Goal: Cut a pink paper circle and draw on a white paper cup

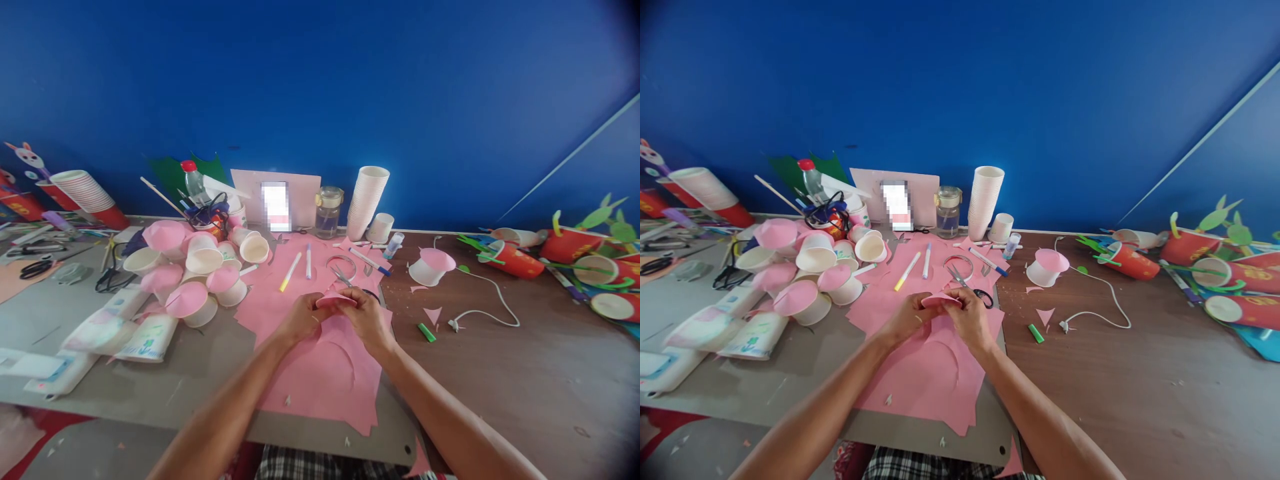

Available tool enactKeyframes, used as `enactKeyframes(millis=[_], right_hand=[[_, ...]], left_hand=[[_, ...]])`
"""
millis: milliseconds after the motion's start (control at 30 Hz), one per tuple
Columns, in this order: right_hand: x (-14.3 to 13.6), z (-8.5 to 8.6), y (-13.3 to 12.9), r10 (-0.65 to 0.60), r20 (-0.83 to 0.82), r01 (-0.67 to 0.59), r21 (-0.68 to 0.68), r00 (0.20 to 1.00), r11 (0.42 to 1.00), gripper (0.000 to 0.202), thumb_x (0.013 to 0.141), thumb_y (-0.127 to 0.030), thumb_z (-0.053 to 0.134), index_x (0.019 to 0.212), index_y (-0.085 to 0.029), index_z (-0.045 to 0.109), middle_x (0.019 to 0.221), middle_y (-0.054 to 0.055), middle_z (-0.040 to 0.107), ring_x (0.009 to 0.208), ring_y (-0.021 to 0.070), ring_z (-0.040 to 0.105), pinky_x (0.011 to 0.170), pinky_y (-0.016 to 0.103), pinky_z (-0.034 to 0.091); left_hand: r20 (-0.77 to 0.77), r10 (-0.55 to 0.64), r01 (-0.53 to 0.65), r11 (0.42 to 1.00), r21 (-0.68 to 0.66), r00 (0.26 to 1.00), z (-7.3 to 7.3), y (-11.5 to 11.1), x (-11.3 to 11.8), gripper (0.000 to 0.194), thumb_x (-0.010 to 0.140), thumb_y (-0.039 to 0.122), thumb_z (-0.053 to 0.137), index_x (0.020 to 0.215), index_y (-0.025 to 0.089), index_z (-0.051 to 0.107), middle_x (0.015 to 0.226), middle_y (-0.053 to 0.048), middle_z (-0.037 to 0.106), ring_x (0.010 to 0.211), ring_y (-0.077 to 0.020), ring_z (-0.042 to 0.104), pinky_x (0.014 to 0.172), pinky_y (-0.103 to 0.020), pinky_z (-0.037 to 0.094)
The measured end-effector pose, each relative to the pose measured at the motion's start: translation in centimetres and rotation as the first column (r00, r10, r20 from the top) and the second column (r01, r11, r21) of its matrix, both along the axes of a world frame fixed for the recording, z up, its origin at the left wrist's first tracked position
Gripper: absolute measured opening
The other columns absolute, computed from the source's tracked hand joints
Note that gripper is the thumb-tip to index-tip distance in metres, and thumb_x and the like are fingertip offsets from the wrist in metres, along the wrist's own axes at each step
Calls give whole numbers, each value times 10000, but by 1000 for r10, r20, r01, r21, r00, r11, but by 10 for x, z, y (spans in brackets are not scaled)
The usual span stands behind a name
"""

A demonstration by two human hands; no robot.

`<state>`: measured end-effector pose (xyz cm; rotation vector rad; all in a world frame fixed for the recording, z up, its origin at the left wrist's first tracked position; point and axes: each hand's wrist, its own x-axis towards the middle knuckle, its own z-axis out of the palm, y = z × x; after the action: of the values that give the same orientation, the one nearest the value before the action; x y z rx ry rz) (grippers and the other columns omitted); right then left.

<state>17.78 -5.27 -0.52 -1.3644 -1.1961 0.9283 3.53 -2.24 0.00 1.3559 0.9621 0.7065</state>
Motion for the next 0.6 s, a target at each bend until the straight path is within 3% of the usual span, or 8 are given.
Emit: enactKeyframes(millis=[133, 367, 500, 600], right_hand=[[-1, 4, -1, -55, 79, 49, 75, 995, 996, 131, 650, -191, 538, 619, -196, 666, 711, 36, 638, 708, 193, 553, 672, 303, 428], [-1, 7, -2, -41, -33, 40, -57, 999, 998, 139, 675, -226, 560, 746, -180, 671, 788, 47, 660, 749, 206, 581, 678, 313, 449], [1, 9, -4, 27, -55, -28, -10, 998, 1000, 227, 666, -288, 667, 867, -183, 669, 897, 64, 674, 852, 227, 599, 763, 338, 463], [-1, 8, -4, 28, -56, -29, -6, 998, 1000, 186, 697, -330, 670, 814, -184, 675, 859, 67, 677, 856, 229, 602, 769, 345, 469]], left_hand=[[-138, 12, -7, 999, 37, 990, -3, 0, -3, 435, 672, 463, 660, 546, 182, 353, 536, 79, 260, 480, -47, 250, 460, -209, 186], [-142, 8, 3, 997, 77, 990, -2, -1, -2, 271, 736, 428, 574, 695, 166, 518, 623, 49, 430, 527, -73, 372, 492, -211, 269], [-151, 30, -16, 995, 95, 988, -1, -2, -3, 276, 748, 432, 564, 721, 158, 543, 609, 51, 423, 516, -70, 366, 489, -210, 278], [-178, 25, -9, 996, 90, 984, 0, -3, -3, 248, 744, 404, 561, 699, 162, 525, 590, 58, 401, 505, -69, 366, 476, -205, 272]])
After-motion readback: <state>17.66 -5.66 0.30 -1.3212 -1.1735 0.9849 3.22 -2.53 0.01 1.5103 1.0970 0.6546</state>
